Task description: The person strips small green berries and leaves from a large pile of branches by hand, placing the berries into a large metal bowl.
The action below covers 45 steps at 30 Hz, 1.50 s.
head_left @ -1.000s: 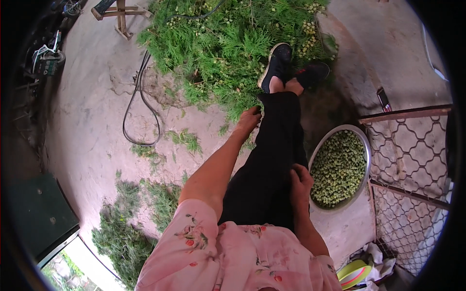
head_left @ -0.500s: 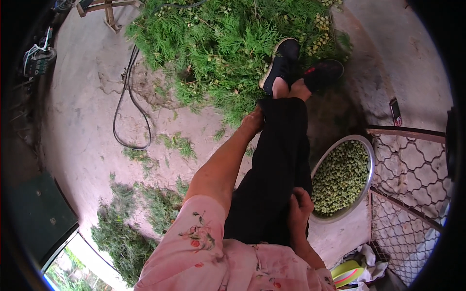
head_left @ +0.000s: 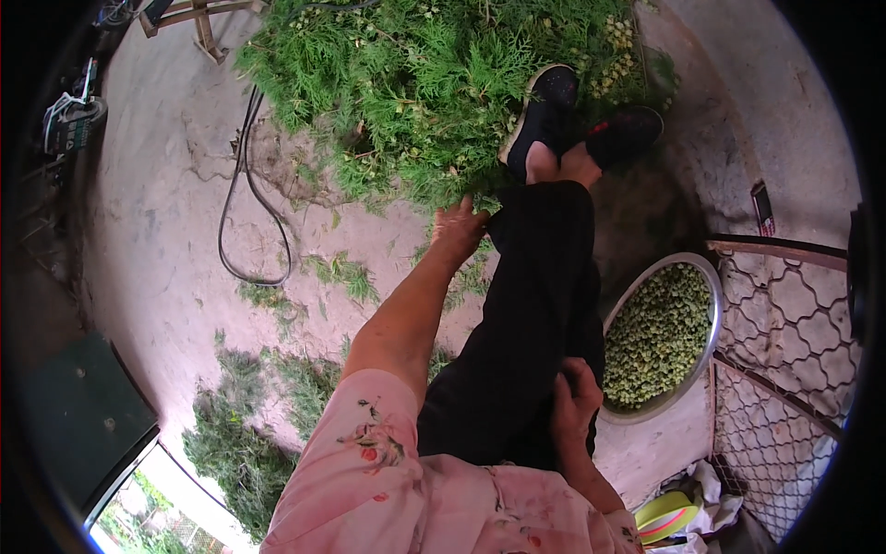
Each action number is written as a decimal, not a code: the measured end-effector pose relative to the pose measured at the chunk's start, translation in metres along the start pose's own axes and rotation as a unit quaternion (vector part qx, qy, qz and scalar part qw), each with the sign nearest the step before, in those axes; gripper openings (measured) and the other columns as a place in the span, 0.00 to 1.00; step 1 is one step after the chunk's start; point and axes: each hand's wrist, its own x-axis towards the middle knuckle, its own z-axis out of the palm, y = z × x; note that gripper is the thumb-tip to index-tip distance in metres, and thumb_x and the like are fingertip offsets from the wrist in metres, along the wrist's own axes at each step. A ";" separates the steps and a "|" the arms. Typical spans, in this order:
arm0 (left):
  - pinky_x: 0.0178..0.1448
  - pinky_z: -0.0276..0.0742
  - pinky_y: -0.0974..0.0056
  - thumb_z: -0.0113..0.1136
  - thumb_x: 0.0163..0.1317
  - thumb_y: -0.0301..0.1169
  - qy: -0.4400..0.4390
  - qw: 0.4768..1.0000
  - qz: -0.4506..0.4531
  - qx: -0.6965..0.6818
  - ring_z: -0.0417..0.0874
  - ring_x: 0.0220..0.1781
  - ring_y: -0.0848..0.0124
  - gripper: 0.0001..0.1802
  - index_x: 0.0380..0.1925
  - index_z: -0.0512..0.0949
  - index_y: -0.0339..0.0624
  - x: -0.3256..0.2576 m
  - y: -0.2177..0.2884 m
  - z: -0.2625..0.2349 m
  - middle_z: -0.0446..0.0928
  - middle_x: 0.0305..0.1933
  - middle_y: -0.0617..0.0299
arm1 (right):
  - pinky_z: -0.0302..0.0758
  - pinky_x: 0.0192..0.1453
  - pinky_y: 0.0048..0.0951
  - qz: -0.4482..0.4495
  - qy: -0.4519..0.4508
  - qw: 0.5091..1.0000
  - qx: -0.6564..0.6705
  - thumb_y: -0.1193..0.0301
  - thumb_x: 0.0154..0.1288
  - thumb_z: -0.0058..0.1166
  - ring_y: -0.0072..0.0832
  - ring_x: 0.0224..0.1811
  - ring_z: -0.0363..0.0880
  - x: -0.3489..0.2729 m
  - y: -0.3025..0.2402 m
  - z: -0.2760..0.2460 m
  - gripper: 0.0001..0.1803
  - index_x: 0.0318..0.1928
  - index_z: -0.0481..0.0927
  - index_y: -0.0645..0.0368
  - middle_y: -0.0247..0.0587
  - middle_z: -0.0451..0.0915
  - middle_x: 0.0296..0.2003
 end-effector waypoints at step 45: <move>0.22 0.61 0.63 0.43 0.60 0.36 0.016 0.822 -0.203 -0.532 0.67 0.20 0.68 0.13 0.38 0.70 0.41 -0.014 -0.064 0.137 0.71 0.23 0.59 | 0.69 0.44 0.22 -0.036 0.003 0.998 -0.051 0.82 0.52 0.47 0.26 0.36 0.72 0.000 -0.008 0.006 0.11 0.39 0.72 0.65 0.39 0.74 0.33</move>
